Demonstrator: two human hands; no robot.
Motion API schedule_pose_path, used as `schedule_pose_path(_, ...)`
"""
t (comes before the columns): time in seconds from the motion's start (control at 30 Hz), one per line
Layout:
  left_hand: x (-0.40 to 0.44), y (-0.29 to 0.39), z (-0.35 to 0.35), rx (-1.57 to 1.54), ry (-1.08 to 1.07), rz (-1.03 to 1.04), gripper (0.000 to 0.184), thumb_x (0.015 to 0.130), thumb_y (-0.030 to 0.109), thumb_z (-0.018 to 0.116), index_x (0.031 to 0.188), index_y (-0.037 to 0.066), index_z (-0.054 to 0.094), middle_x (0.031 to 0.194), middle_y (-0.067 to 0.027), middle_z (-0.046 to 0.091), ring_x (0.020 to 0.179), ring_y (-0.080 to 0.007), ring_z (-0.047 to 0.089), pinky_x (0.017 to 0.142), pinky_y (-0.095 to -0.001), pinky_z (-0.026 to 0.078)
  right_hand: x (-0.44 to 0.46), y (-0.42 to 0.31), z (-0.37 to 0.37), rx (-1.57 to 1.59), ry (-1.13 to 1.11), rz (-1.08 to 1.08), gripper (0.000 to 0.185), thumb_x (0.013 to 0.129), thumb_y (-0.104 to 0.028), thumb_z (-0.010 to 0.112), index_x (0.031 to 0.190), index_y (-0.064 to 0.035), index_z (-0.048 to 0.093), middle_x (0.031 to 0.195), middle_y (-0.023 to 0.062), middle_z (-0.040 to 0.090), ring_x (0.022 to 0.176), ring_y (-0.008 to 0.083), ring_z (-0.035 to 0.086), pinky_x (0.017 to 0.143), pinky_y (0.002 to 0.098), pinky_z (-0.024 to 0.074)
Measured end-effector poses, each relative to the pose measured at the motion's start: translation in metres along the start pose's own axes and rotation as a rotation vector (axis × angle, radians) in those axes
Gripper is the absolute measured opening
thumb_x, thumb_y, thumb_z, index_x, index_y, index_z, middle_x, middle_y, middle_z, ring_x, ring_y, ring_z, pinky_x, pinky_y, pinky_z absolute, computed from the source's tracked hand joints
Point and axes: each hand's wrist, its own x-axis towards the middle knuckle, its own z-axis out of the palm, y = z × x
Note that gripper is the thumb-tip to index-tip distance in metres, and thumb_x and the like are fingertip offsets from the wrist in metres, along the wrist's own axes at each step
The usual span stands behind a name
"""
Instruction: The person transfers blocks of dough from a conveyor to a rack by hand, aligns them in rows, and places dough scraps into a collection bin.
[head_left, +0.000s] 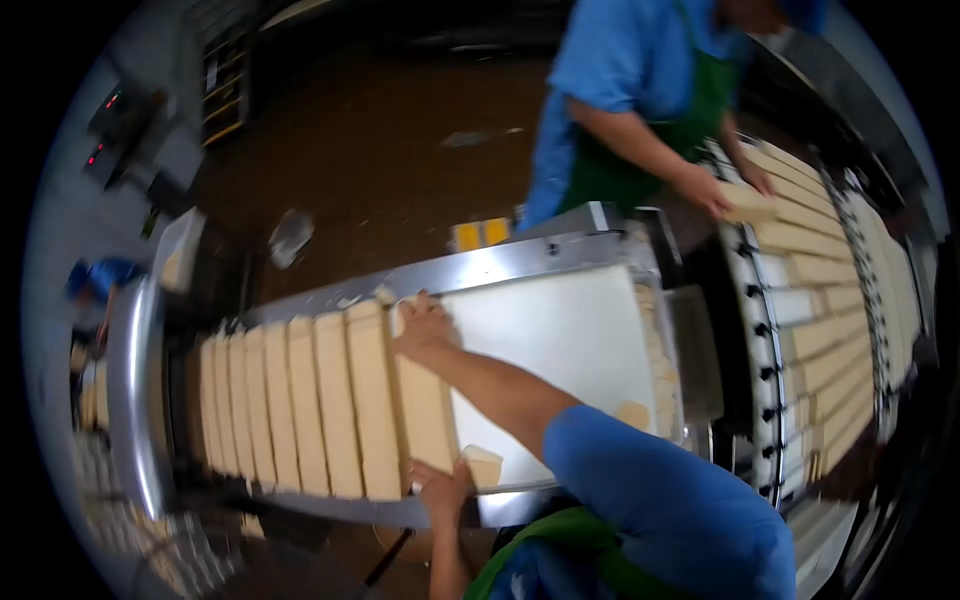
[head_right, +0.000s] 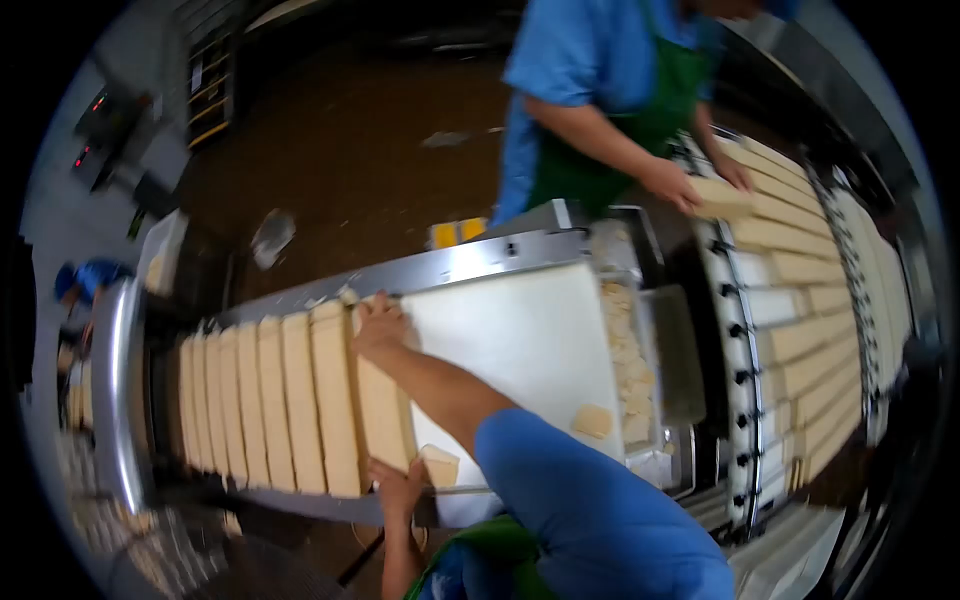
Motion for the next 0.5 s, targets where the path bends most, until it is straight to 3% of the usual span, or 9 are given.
schedule_pose_path(0.07,0.000,-0.005,0.003,-0.015,0.000,0.126,0.111,0.080,0.047,0.064,0.137,-0.018,-0.005,0.141,-0.0440,0.007,0.134,-0.0508,0.014,0.109,-0.0426,0.025,-0.011,0.016,-0.019,0.037,-0.028,0.143,0.083,0.071,-0.041,0.068,0.140,-0.0185,0.028,0.149,0.0164,0.013,0.118,0.0411,0.038,0.090,0.0554,0.0399)
schedule_pose_path(0.1,0.004,-0.012,0.016,0.016,0.117,0.226,0.103,0.078,0.041,0.068,0.137,-0.013,0.003,0.130,-0.0418,0.023,0.112,-0.0555,0.041,0.095,-0.0487,0.040,-0.017,0.033,-0.028,0.062,-0.028,0.208,0.087,0.069,-0.039,0.070,0.140,-0.0183,0.025,0.149,0.0163,0.011,0.116,0.0413,0.039,0.087,0.0565,0.0420)
schedule_pose_path(0.17,-0.012,0.012,0.022,-0.075,0.098,0.329,0.100,0.075,0.035,0.072,0.136,-0.010,0.008,0.122,-0.0354,0.029,0.105,-0.0541,0.044,0.093,-0.0494,0.041,-0.050,0.078,-0.064,0.144,0.022,0.333,0.086,0.068,-0.038,0.071,0.137,-0.0143,0.028,0.149,0.0183,0.012,0.119,0.0440,0.038,0.091,0.0543,0.0404)
schedule_pose_path(0.23,-0.026,0.035,0.039,-0.065,0.064,0.468,0.096,0.074,0.031,0.073,0.136,-0.009,0.011,0.120,-0.0332,0.031,0.103,-0.0522,0.045,0.091,-0.0493,0.041,-0.076,0.126,-0.085,0.219,0.072,0.424,0.085,0.066,-0.038,0.072,0.134,-0.0102,0.030,0.148,0.0202,0.013,0.121,0.0467,0.037,0.095,0.0521,0.0388)
schedule_pose_path(0.33,-0.044,0.074,0.064,-0.126,0.032,0.601,0.091,0.070,0.024,0.075,0.134,-0.006,0.017,0.117,-0.0300,0.033,0.101,-0.0493,0.045,0.089,-0.0491,0.042,-0.105,0.190,-0.102,0.252,0.308,0.608,0.092,0.066,-0.044,0.074,0.134,-0.0037,0.027,0.152,0.0223,-0.003,0.116,0.0510,0.039,0.088,0.0512,0.0444)
schedule_pose_path(0.4,-0.054,0.102,0.075,-0.204,0.026,0.621,0.083,0.067,0.015,0.074,0.130,-0.004,0.024,0.116,-0.0283,0.033,0.100,-0.0459,0.044,0.087,-0.0483,0.042,-0.123,0.227,-0.109,0.305,0.380,0.642,0.092,0.066,-0.042,0.075,0.134,-0.0036,0.028,0.151,0.0231,-0.003,0.114,0.0507,0.042,0.089,0.0489,0.0450)
schedule_pose_path(0.5,-0.068,0.138,0.091,-0.105,0.073,0.689,0.083,0.070,0.015,0.074,0.132,0.000,0.021,0.117,-0.0292,0.031,0.109,-0.0460,0.037,0.090,-0.0471,0.041,-0.155,0.280,-0.119,0.421,0.546,0.677,0.089,0.066,-0.037,0.074,0.134,-0.0040,0.027,0.149,0.0254,0.003,0.108,0.0510,0.047,0.090,0.0464,0.0452)
